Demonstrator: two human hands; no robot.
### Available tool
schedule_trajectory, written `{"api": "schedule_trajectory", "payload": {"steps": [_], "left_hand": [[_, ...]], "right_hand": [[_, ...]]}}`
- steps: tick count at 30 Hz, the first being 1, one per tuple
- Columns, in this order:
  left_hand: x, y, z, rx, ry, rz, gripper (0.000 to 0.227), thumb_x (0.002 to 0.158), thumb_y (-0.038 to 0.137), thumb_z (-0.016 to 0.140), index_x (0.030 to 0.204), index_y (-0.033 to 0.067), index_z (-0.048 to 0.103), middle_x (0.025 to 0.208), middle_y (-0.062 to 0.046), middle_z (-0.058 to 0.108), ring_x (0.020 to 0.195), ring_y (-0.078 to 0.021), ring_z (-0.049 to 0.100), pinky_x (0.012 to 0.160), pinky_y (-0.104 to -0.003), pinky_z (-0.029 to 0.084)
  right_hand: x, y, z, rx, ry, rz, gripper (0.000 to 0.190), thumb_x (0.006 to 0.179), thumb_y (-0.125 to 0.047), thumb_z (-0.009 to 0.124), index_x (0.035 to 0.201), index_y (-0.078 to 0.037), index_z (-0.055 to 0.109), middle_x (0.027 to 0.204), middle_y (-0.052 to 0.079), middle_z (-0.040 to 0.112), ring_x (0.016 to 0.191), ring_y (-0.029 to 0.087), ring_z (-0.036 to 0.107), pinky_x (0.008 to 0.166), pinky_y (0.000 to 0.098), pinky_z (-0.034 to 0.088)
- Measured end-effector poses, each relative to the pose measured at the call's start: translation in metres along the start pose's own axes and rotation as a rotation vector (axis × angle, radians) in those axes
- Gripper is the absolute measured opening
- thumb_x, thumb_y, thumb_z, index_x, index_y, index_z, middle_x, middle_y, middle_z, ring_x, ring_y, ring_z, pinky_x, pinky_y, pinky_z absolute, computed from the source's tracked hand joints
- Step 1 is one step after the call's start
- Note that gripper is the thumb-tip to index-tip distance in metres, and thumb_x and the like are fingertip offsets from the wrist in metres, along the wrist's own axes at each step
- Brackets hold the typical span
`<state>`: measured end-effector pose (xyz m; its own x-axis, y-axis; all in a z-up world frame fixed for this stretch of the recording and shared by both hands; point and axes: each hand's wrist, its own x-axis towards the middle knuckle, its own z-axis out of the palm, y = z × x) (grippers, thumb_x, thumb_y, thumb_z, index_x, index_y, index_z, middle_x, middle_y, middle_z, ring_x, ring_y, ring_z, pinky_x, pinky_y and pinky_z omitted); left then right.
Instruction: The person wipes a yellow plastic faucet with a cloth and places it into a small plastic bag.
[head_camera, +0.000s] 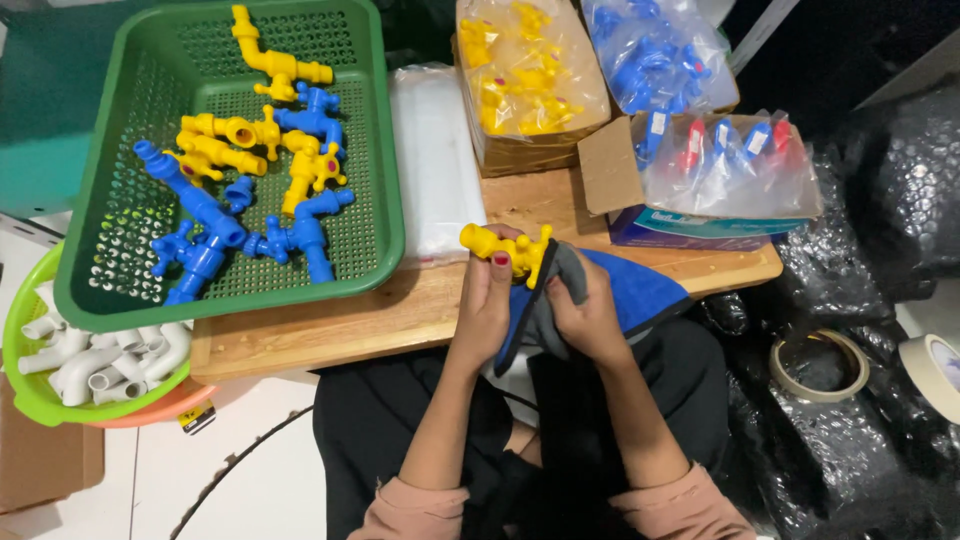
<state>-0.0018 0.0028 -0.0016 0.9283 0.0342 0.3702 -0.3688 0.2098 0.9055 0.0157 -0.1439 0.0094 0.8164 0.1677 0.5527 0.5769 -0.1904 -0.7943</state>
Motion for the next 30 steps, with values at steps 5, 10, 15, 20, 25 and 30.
{"api": "schedule_trajectory", "payload": {"steps": [5,10,15,20,25,30], "left_hand": [[-0.003,-0.016,-0.002,0.06,0.064,-0.072,0.051,0.11,0.051,0.029,0.126,0.0065,0.05,0.114,-0.014,0.057,0.107,-0.024,0.054,0.099,-0.041,0.044],[0.002,-0.02,-0.002,0.02,0.197,-0.142,0.053,0.11,0.051,0.025,0.129,0.0095,0.051,0.097,-0.007,0.058,0.085,-0.0173,0.056,0.085,-0.036,0.053],[0.008,-0.009,0.006,0.132,0.126,-0.083,0.03,0.11,0.03,0.036,0.104,0.0077,0.055,0.073,-0.013,0.062,0.067,-0.0204,0.059,0.063,-0.034,0.052],[0.005,-0.015,0.007,0.177,0.161,-0.071,0.029,0.109,0.029,0.039,0.1,0.0077,0.058,0.068,-0.013,0.063,0.066,-0.0199,0.058,0.063,-0.032,0.049],[0.005,-0.013,0.008,0.199,0.175,-0.053,0.031,0.11,0.026,0.037,0.1,0.0053,0.058,0.072,-0.015,0.064,0.069,-0.0218,0.059,0.067,-0.034,0.05],[0.005,-0.018,0.006,0.2,0.202,-0.02,0.034,0.111,0.026,0.036,0.096,0.0057,0.059,0.07,-0.015,0.063,0.07,-0.0203,0.059,0.066,-0.033,0.049]], "right_hand": [[-0.017,0.035,-0.003,-0.011,-0.027,-0.044,0.03,0.102,-0.021,0.059,0.076,-0.006,0.06,0.063,0.012,0.06,0.057,0.022,0.055,0.057,0.0352,0.048],[-0.035,0.091,-0.014,0.08,0.019,-0.019,0.047,0.1,-0.009,0.05,0.053,-0.007,0.053,0.044,0.01,0.051,0.043,0.02,0.047,0.047,0.0319,0.041],[-0.011,0.028,-0.012,0.235,0.197,0.041,0.024,0.109,-0.037,0.048,0.114,-0.013,0.045,0.089,-0.005,0.048,0.085,0.007,0.044,0.08,0.022,0.037],[-0.008,0.03,-0.013,0.194,0.219,-0.056,0.031,0.106,-0.032,0.06,0.111,-0.013,0.036,0.108,0.003,0.047,0.101,0.013,0.042,0.093,0.0297,0.034],[-0.004,0.018,-0.012,0.106,0.126,-0.129,0.026,0.101,-0.023,0.063,0.119,-0.004,0.067,0.113,0.012,0.051,0.114,0.021,0.047,0.103,0.0372,0.036],[-0.007,0.005,-0.012,0.209,0.03,-0.066,0.05,0.095,-0.038,0.056,0.12,0.002,0.07,0.113,0.019,0.063,0.113,0.025,0.055,0.104,0.0392,0.039]]}}
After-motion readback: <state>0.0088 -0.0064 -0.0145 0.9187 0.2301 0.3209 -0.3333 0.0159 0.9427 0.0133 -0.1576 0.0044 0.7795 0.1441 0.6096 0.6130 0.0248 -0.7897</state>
